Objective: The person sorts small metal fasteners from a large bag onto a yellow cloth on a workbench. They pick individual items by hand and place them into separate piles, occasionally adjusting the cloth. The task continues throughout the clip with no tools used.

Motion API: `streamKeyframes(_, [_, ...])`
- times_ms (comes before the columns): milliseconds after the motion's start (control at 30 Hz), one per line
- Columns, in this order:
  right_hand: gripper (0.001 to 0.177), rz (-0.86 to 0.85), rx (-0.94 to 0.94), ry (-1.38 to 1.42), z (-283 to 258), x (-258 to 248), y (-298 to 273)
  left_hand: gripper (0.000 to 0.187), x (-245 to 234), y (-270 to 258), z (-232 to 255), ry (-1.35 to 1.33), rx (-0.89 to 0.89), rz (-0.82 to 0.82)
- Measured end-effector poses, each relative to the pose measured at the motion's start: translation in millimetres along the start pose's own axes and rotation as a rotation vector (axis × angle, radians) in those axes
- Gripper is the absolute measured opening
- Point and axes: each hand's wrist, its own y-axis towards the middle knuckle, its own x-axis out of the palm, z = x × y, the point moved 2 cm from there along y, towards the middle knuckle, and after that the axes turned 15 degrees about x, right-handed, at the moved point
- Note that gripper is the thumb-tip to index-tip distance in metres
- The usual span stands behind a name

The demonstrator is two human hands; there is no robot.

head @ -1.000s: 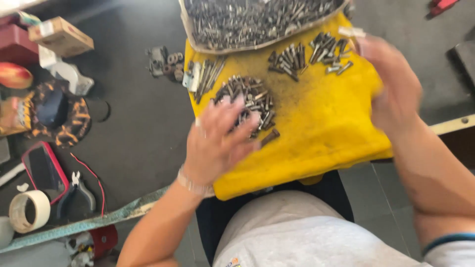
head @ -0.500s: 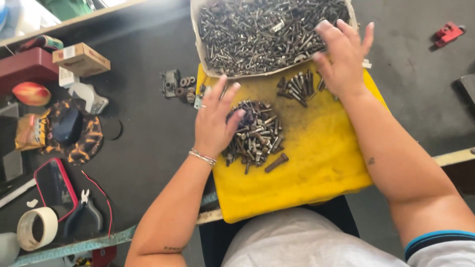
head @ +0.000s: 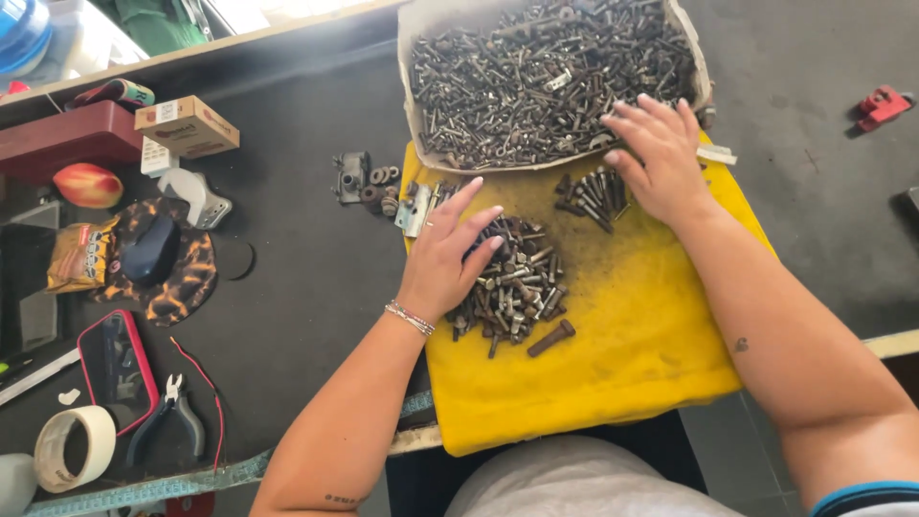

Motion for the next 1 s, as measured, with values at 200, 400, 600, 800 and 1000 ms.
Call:
streamKeyframes(200, [0.058,-0.068,-0.005,-0.068,14,16,-3,0.028,8,-4,-7,-0.026,-0.071,0.132])
streamKeyframes(400, [0.06,-0.107,0.005,-0.099,11,12,-4,0.026,14,-6,-11,-0.055,-0.095,0.124])
streamKeyframes(600, [0.058,-0.022,-0.019,-0.138,18,21,-3,0.024,18,-8,-11,-0.053,-0.052,0.127])
streamKeyframes(800, [0.051,0.027,-0.038,-0.146,22,27,-1,0.027,14,-4,-11,-0.032,-0.023,0.068])
streamKeyframes(1000, [0.046,0.09,-0.042,-0.142,18,28,1,0.029,5,1,-12,0.017,0.008,0.028])
